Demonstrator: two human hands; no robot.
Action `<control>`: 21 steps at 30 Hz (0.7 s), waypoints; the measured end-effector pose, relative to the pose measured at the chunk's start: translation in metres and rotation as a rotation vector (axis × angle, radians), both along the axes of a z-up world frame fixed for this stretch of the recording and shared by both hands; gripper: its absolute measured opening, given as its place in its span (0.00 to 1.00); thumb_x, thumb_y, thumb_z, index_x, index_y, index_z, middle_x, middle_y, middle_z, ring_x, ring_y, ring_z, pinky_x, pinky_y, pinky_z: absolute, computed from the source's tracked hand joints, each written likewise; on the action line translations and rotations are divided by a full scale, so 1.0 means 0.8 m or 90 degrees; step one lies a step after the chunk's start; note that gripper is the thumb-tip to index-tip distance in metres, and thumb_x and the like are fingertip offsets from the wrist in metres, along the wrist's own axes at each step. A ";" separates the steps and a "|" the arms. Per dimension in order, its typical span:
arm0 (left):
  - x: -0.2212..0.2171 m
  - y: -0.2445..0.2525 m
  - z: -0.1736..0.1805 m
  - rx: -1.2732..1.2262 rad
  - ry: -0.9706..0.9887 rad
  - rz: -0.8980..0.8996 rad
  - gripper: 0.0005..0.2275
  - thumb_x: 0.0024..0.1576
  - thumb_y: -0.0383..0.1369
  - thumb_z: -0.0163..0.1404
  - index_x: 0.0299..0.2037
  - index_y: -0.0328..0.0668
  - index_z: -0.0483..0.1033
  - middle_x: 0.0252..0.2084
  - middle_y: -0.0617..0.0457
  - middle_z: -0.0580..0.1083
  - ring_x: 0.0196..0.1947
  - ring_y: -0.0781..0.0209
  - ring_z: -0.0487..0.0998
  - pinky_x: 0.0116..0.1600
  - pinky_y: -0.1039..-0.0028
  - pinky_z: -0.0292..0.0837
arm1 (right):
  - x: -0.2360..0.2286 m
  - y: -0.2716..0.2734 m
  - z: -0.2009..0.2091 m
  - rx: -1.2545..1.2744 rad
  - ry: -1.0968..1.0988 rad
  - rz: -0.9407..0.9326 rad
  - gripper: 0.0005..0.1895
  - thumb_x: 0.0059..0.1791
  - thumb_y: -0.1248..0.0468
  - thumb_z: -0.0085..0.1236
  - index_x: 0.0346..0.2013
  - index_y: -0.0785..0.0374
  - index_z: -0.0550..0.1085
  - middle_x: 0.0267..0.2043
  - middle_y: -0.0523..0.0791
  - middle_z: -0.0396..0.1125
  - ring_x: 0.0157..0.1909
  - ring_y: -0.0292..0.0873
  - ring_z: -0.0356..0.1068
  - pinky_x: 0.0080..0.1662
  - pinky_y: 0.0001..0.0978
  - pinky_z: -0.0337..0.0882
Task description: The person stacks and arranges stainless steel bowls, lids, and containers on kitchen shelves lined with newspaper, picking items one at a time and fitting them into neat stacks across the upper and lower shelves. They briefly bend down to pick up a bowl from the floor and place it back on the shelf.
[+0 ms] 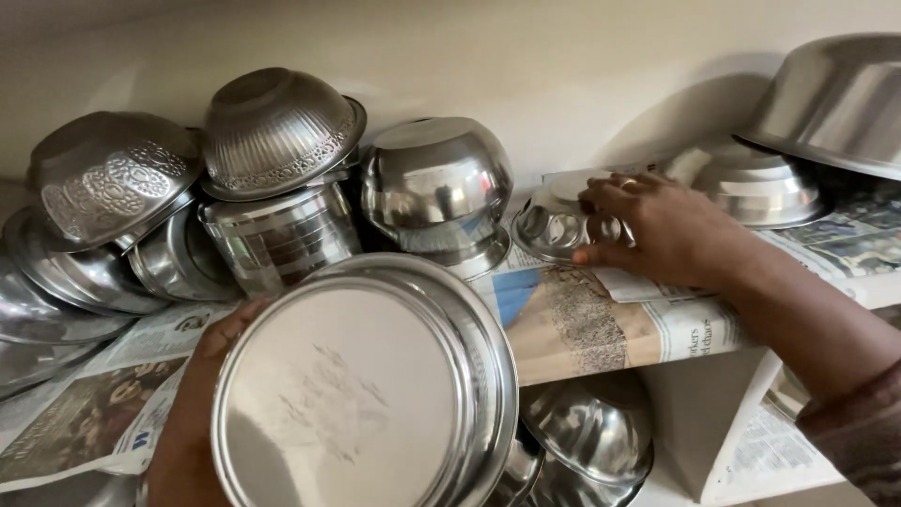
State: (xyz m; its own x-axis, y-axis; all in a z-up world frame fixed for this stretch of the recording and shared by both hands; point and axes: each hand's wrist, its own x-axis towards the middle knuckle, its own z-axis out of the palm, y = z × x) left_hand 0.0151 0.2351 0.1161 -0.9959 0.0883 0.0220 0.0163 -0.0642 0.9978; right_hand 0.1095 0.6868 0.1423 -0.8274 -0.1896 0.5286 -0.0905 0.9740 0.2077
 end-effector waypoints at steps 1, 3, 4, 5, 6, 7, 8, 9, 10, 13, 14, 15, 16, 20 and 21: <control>-0.010 -0.004 0.004 -0.007 -0.010 0.002 0.15 0.61 0.36 0.46 0.54 0.41 0.78 0.43 0.35 0.78 0.34 0.42 0.79 0.37 0.53 0.79 | 0.005 -0.008 0.003 -0.079 -0.099 -0.055 0.37 0.46 0.36 0.51 0.63 0.52 0.69 0.66 0.48 0.64 0.66 0.54 0.63 0.63 0.55 0.69; -0.031 -0.011 -0.004 -0.061 0.018 -0.002 0.15 0.61 0.35 0.46 0.54 0.42 0.78 0.45 0.39 0.79 0.37 0.47 0.81 0.40 0.57 0.79 | 0.005 -0.005 0.000 -0.056 -0.088 -0.041 0.39 0.46 0.36 0.52 0.64 0.54 0.68 0.64 0.49 0.66 0.64 0.55 0.65 0.62 0.55 0.70; -0.040 -0.015 -0.009 -0.115 0.047 -0.008 0.15 0.60 0.35 0.46 0.55 0.42 0.78 0.47 0.43 0.81 0.40 0.51 0.82 0.43 0.61 0.79 | 0.006 -0.003 -0.002 -0.033 -0.076 -0.027 0.41 0.46 0.35 0.52 0.65 0.57 0.67 0.61 0.51 0.67 0.62 0.55 0.67 0.62 0.55 0.71; -0.038 -0.015 -0.009 -0.114 0.046 -0.007 0.15 0.60 0.35 0.46 0.55 0.42 0.78 0.47 0.43 0.81 0.40 0.51 0.82 0.43 0.61 0.79 | 0.005 -0.001 -0.003 -0.032 -0.076 -0.026 0.41 0.46 0.35 0.52 0.65 0.57 0.67 0.61 0.51 0.67 0.62 0.55 0.67 0.62 0.55 0.71; -0.036 -0.016 -0.009 -0.099 0.024 0.004 0.15 0.61 0.35 0.46 0.55 0.43 0.77 0.47 0.43 0.80 0.40 0.51 0.82 0.43 0.60 0.79 | 0.005 0.001 -0.005 0.005 -0.033 0.004 0.41 0.45 0.35 0.52 0.64 0.58 0.69 0.62 0.51 0.67 0.64 0.58 0.65 0.60 0.57 0.69; -0.033 -0.017 -0.009 -0.083 0.002 0.015 0.14 0.61 0.35 0.47 0.55 0.43 0.77 0.47 0.43 0.80 0.40 0.50 0.82 0.43 0.60 0.79 | 0.005 0.002 -0.007 0.041 0.011 0.035 0.42 0.44 0.35 0.53 0.64 0.58 0.70 0.63 0.51 0.67 0.65 0.61 0.63 0.59 0.60 0.66; -0.029 -0.015 -0.007 -0.084 0.001 0.014 0.14 0.61 0.35 0.47 0.55 0.43 0.77 0.47 0.43 0.80 0.40 0.50 0.82 0.43 0.60 0.79 | 0.011 -0.005 -0.005 0.040 0.010 0.034 0.42 0.44 0.35 0.53 0.64 0.58 0.70 0.63 0.51 0.67 0.65 0.61 0.63 0.59 0.60 0.66; -0.025 -0.012 -0.005 -0.069 -0.020 0.023 0.14 0.61 0.35 0.47 0.55 0.44 0.76 0.47 0.43 0.80 0.40 0.50 0.82 0.43 0.59 0.79 | 0.018 -0.012 -0.002 0.045 0.003 0.014 0.43 0.44 0.33 0.52 0.64 0.58 0.70 0.62 0.50 0.67 0.65 0.61 0.63 0.62 0.60 0.64; -0.022 -0.010 -0.002 -0.054 -0.040 0.030 0.13 0.61 0.36 0.47 0.55 0.45 0.76 0.47 0.43 0.80 0.40 0.50 0.82 0.43 0.59 0.79 | 0.024 -0.018 0.002 0.050 -0.002 -0.007 0.43 0.44 0.32 0.51 0.64 0.57 0.70 0.61 0.49 0.68 0.66 0.60 0.62 0.65 0.60 0.62; -0.001 0.003 0.016 -0.023 -0.076 0.048 0.13 0.62 0.36 0.48 0.55 0.46 0.75 0.48 0.43 0.79 0.40 0.49 0.81 0.44 0.58 0.79 | 0.042 -0.021 -0.002 -0.001 -0.032 0.001 0.41 0.45 0.33 0.50 0.62 0.57 0.69 0.63 0.46 0.67 0.67 0.54 0.63 0.69 0.58 0.60; 0.004 0.007 0.019 -0.021 -0.073 0.049 0.13 0.62 0.36 0.48 0.55 0.46 0.75 0.48 0.43 0.79 0.40 0.49 0.81 0.44 0.58 0.79 | 0.053 -0.027 0.001 0.002 -0.029 0.002 0.41 0.45 0.33 0.50 0.62 0.57 0.69 0.63 0.46 0.67 0.67 0.54 0.63 0.69 0.58 0.60; 0.008 0.011 0.022 -0.008 -0.084 0.057 0.12 0.62 0.36 0.48 0.55 0.46 0.74 0.48 0.43 0.79 0.40 0.49 0.81 0.44 0.58 0.79 | 0.065 -0.034 0.003 -0.004 -0.039 0.002 0.45 0.42 0.31 0.51 0.65 0.55 0.67 0.66 0.47 0.65 0.68 0.55 0.60 0.67 0.59 0.59; 0.014 0.014 0.025 0.004 -0.096 0.064 0.12 0.63 0.36 0.48 0.55 0.47 0.74 0.48 0.43 0.79 0.40 0.49 0.81 0.44 0.57 0.79 | 0.076 -0.040 0.003 -0.010 -0.052 0.002 0.50 0.39 0.30 0.53 0.68 0.54 0.66 0.69 0.47 0.63 0.69 0.56 0.57 0.65 0.60 0.59; -0.007 0.015 0.002 0.003 -0.076 0.019 0.12 0.62 0.37 0.49 0.53 0.46 0.75 0.46 0.46 0.79 0.40 0.52 0.81 0.44 0.60 0.78 | 0.111 -0.034 -0.031 0.078 0.061 0.111 0.57 0.39 0.23 0.57 0.71 0.54 0.65 0.73 0.50 0.61 0.73 0.58 0.56 0.64 0.57 0.60; -0.010 0.015 -0.002 0.002 -0.066 -0.003 0.12 0.61 0.37 0.49 0.53 0.46 0.75 0.45 0.47 0.80 0.40 0.53 0.81 0.43 0.61 0.78 | 0.127 -0.049 -0.025 0.059 0.054 0.132 0.53 0.38 0.30 0.61 0.70 0.55 0.64 0.72 0.49 0.62 0.73 0.56 0.55 0.64 0.54 0.62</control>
State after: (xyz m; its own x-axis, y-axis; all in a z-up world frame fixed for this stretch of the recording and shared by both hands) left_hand 0.0070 0.2468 0.1145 -0.9923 0.0936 -0.0810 -0.0874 -0.0664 0.9940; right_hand 0.2114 0.6478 0.1221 -0.7193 -0.4018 0.5666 -0.2651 0.9128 0.3108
